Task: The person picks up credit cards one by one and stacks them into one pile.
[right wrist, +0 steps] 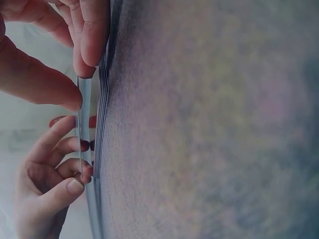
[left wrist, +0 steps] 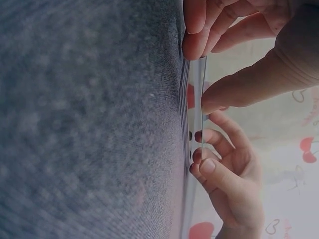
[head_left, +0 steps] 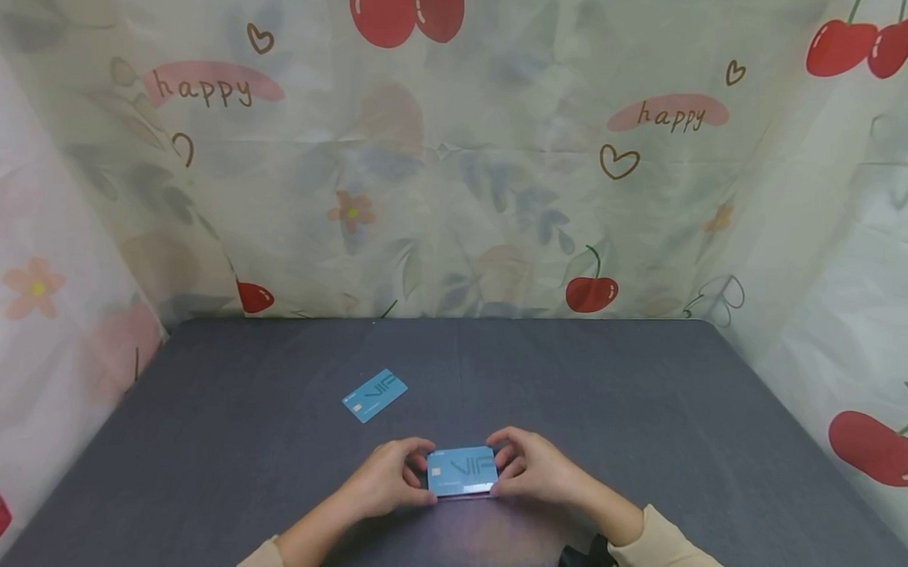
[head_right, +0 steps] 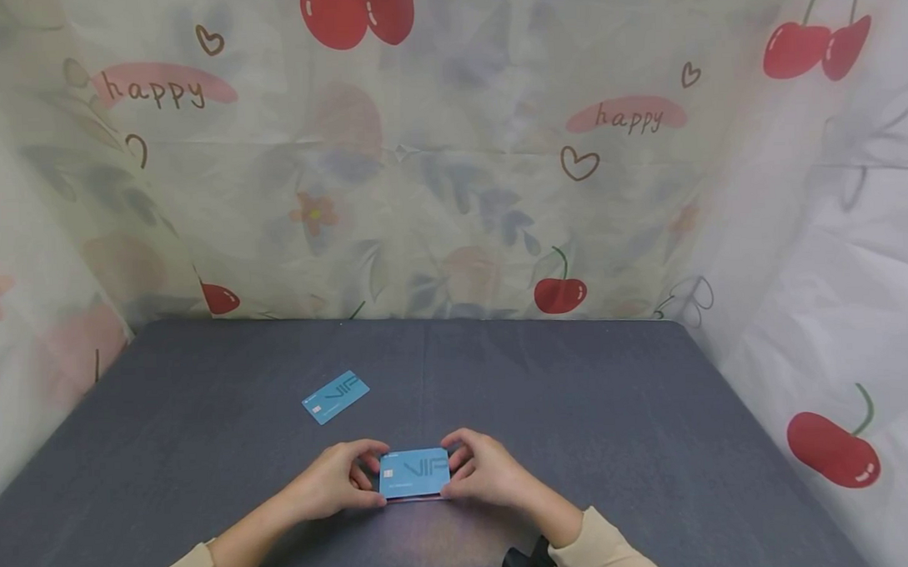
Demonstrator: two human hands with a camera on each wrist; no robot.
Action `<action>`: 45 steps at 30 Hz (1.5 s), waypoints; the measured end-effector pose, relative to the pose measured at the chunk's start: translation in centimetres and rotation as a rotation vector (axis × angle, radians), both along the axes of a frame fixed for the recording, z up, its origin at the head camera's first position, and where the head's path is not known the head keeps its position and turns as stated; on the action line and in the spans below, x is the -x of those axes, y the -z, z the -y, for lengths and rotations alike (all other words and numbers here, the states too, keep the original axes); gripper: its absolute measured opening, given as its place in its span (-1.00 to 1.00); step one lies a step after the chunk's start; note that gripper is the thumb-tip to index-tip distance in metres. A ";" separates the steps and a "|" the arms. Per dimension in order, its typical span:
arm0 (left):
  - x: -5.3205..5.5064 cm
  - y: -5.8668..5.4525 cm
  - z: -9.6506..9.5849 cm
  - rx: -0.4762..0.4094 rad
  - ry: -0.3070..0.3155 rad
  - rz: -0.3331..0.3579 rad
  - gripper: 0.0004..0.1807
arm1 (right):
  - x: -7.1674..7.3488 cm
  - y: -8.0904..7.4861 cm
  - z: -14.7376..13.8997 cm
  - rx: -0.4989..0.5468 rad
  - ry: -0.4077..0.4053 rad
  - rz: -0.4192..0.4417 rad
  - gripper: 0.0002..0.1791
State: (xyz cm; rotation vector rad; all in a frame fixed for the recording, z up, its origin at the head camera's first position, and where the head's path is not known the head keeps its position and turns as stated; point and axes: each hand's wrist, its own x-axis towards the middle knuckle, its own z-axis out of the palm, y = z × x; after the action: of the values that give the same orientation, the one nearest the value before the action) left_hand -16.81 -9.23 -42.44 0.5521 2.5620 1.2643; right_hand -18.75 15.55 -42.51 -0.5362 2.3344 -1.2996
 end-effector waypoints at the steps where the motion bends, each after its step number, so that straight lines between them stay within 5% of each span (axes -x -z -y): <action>1: 0.0 0.0 0.0 0.003 0.002 0.000 -0.36 | 0.0 0.0 0.0 -0.003 -0.002 -0.001 -0.38; 17: 0.1 0.2 -0.1 0.009 0.008 0.020 -0.38 | 0.1 0.1 0.1 -0.010 -0.005 0.017 -0.38; 45: 0.1 0.5 -0.4 0.050 0.012 -0.050 -0.42 | -0.1 -0.2 0.3 -0.059 0.004 0.009 -0.42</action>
State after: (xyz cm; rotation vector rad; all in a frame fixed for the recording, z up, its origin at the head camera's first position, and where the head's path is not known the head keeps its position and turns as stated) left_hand -16.94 -8.83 -42.93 0.5959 2.6193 1.1937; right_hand -18.63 15.25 -42.32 -0.5054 2.3595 -1.2283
